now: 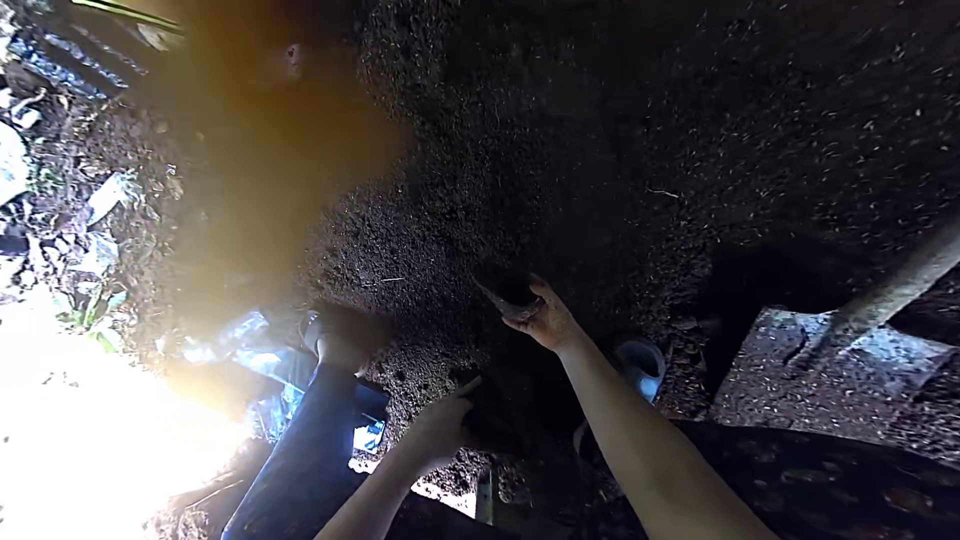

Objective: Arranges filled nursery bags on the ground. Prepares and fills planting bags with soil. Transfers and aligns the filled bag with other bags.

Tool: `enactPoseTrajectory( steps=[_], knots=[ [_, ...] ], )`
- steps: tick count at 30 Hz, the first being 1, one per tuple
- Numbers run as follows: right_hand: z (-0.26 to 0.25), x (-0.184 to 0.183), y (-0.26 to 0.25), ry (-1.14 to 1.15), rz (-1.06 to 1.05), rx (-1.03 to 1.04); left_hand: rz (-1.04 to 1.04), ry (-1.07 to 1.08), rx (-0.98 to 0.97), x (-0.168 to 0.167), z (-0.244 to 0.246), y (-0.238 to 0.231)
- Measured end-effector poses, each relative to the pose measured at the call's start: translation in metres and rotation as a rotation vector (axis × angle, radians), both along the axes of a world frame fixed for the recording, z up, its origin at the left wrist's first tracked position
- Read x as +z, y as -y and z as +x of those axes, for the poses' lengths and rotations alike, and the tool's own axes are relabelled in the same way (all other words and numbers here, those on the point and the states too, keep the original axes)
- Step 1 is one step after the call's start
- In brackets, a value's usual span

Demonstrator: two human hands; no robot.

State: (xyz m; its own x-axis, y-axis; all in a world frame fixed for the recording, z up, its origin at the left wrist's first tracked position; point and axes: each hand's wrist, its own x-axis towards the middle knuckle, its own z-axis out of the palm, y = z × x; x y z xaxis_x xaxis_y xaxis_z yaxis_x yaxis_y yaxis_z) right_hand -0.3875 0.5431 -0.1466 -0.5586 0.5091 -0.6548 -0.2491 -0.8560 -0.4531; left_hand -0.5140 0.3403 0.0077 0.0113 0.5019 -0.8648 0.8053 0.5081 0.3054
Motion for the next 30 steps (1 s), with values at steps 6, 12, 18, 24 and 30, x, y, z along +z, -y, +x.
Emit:
enactPoseTrajectory(
  steps=[6, 12, 18, 24, 30],
  knots=[
    [-0.037, -0.015, 0.131, 0.136, -0.372, 0.451, -0.003, -0.181, 0.364, 0.093, -0.028, 0.037],
    [-0.055, -0.040, 0.180, 0.381, -0.773, 0.352, 0.196, -0.215, 0.519, 0.112, -0.048, 0.039],
    [-0.055, -0.013, 0.068, 0.288, -0.742, -0.129, 0.424, -0.123, 0.697, 0.077, -0.050, 0.017],
    [-0.036, 0.004, 0.024, 0.419, -0.482, -0.293, 0.422, 0.148, 0.889, 0.032, -0.046, -0.040],
    [-0.065, -0.003, 0.021, 0.401, -0.187, -0.583, 0.372, 0.264, 1.085, -0.044, -0.042, -0.073]
  ],
)
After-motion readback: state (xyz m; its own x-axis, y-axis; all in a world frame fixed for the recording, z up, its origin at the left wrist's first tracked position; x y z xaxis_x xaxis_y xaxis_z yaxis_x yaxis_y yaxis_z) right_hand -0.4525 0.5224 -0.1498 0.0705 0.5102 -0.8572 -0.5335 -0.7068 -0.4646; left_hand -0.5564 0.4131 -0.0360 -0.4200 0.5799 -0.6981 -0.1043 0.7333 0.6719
